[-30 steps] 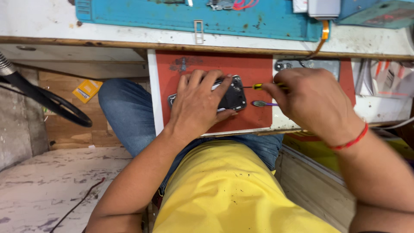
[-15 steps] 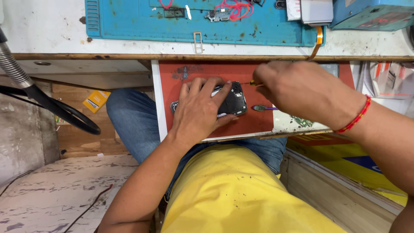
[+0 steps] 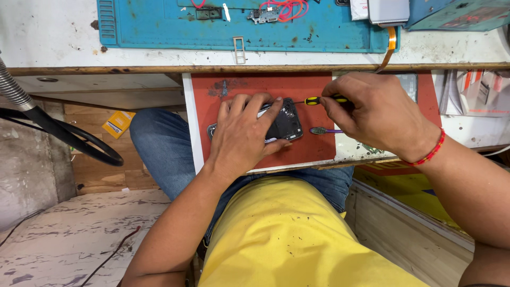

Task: The person uses a screwdriver to remove screws from the back of a disassembled smartphone, placing them on the workbench. They then use the screwdriver to pry and lift internal components, including a metal bracket and ribbon cables, before setting the screwdriver down and holding the phone.

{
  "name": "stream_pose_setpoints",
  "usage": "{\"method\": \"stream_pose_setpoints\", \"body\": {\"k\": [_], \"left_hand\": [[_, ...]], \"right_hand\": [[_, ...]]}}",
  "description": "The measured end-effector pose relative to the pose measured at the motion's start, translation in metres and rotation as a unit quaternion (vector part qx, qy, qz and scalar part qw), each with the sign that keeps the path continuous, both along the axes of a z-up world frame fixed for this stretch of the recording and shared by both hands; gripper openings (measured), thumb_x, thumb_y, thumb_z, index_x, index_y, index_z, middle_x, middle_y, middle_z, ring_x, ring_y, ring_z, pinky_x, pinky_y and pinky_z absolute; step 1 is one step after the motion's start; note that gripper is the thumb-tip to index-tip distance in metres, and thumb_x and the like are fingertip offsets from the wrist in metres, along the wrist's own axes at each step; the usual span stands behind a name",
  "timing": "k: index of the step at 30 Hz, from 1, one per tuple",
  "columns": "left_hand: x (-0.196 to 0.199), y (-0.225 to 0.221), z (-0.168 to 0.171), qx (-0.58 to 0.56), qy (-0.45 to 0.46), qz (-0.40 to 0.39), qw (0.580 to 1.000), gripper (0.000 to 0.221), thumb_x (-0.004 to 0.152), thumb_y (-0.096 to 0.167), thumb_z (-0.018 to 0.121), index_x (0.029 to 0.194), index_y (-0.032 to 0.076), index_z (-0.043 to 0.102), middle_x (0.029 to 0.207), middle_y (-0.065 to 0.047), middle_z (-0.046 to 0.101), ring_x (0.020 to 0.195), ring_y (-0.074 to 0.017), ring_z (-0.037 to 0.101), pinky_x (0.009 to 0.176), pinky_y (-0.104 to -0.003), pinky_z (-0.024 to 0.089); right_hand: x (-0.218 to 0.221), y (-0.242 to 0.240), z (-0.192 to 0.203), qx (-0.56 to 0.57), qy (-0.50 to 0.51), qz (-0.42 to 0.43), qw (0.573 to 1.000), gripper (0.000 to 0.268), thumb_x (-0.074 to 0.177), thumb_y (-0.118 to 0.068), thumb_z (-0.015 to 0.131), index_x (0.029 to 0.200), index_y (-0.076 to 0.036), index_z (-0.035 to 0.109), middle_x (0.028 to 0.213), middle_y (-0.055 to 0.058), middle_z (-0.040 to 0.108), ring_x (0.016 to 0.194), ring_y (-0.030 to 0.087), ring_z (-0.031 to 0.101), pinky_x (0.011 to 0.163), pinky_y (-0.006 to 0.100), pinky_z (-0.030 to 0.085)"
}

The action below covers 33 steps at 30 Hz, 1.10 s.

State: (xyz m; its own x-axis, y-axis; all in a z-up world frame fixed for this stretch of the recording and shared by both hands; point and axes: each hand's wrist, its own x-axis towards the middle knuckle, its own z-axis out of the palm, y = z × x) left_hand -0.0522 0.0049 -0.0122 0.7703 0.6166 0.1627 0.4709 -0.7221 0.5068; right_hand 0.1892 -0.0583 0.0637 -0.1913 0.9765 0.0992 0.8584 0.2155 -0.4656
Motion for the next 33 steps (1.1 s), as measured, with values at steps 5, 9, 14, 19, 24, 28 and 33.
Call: {"method": "stream_pose_setpoints", "body": {"k": [5, 9, 14, 19, 24, 28, 33], "left_hand": [[0.000, -0.001, 0.000, 0.002, -0.003, 0.004, 1.000, 0.077, 0.070, 0.049, 0.086, 0.132, 0.009, 0.068, 0.124, -0.005, 0.060, 0.112, -0.0268, 0.053, 0.096, -0.047, 0.042], [0.000, -0.001, 0.000, -0.005, 0.001, 0.004, 1.000, 0.077, 0.070, 0.050, 0.086, 0.132, 0.008, 0.068, 0.124, -0.004, 0.060, 0.111, -0.0266, 0.053, 0.096, -0.047, 0.042], [0.001, 0.001, -0.001, -0.006, 0.000, 0.003, 1.000, 0.075, 0.070, 0.049, 0.086, 0.131, 0.009, 0.069, 0.125, -0.006, 0.060, 0.111, -0.0284, 0.053, 0.095, -0.047, 0.041], [0.001, 0.000, 0.001, -0.006, 0.000, 0.004, 1.000, 0.075, 0.070, 0.048, 0.087, 0.131, 0.009, 0.068, 0.125, -0.006, 0.061, 0.111, -0.0293, 0.054, 0.096, -0.048, 0.041], [-0.001, -0.001, 0.000, -0.007, -0.009, 0.006, 1.000, 0.074, 0.072, 0.047, 0.086, 0.133, 0.009, 0.068, 0.126, -0.006, 0.061, 0.112, -0.0290, 0.054, 0.097, -0.047, 0.042], [-0.002, 0.001, 0.001, -0.009, -0.008, 0.003, 1.000, 0.076, 0.071, 0.048, 0.086, 0.132, 0.007, 0.067, 0.126, -0.007, 0.061, 0.111, -0.0299, 0.054, 0.096, -0.048, 0.041], [0.000, 0.001, 0.002, -0.016, -0.009, 0.003, 1.000, 0.074, 0.070, 0.047, 0.086, 0.131, 0.010, 0.068, 0.126, -0.007, 0.060, 0.111, -0.0308, 0.053, 0.095, -0.049, 0.041]], "right_hand": [[-0.002, 0.000, -0.001, -0.005, -0.003, -0.003, 1.000, 0.009, 0.094, -0.008, 0.074, 0.099, -0.002, 0.069, 0.085, 0.014, 0.071, 0.072, 0.031, 0.071, 0.061, 0.039, 0.055], [-0.005, 0.001, 0.002, -0.013, -0.005, -0.004, 1.000, 0.010, 0.093, -0.008, 0.075, 0.098, -0.002, 0.069, 0.085, 0.014, 0.071, 0.073, 0.030, 0.071, 0.062, 0.038, 0.056], [-0.004, 0.016, 0.007, 0.011, -0.060, 0.099, 0.993, 0.014, 0.089, -0.008, 0.073, 0.101, -0.002, 0.070, 0.096, 0.013, 0.071, 0.085, 0.035, 0.069, 0.073, 0.042, 0.056], [-0.002, 0.035, 0.009, -0.049, -0.138, 0.105, 0.984, 0.013, 0.092, -0.016, 0.071, 0.092, -0.004, 0.068, 0.096, 0.013, 0.070, 0.085, 0.037, 0.068, 0.074, 0.046, 0.056], [-0.004, 0.041, 0.017, -0.100, -0.113, 0.100, 0.983, 0.016, 0.092, -0.018, 0.070, 0.098, -0.003, 0.068, 0.095, 0.012, 0.070, 0.084, 0.037, 0.067, 0.072, 0.046, 0.055], [-0.006, 0.041, 0.017, -0.068, -0.090, 0.111, 0.987, 0.016, 0.090, -0.016, 0.069, 0.100, -0.004, 0.069, 0.098, 0.014, 0.069, 0.085, 0.038, 0.067, 0.070, 0.047, 0.054], [0.001, 0.037, 0.012, -0.060, -0.128, 0.077, 0.987, 0.032, 0.090, -0.024, 0.072, 0.108, 0.002, 0.063, 0.095, 0.015, 0.067, 0.087, 0.038, 0.068, 0.072, 0.047, 0.054]]}}
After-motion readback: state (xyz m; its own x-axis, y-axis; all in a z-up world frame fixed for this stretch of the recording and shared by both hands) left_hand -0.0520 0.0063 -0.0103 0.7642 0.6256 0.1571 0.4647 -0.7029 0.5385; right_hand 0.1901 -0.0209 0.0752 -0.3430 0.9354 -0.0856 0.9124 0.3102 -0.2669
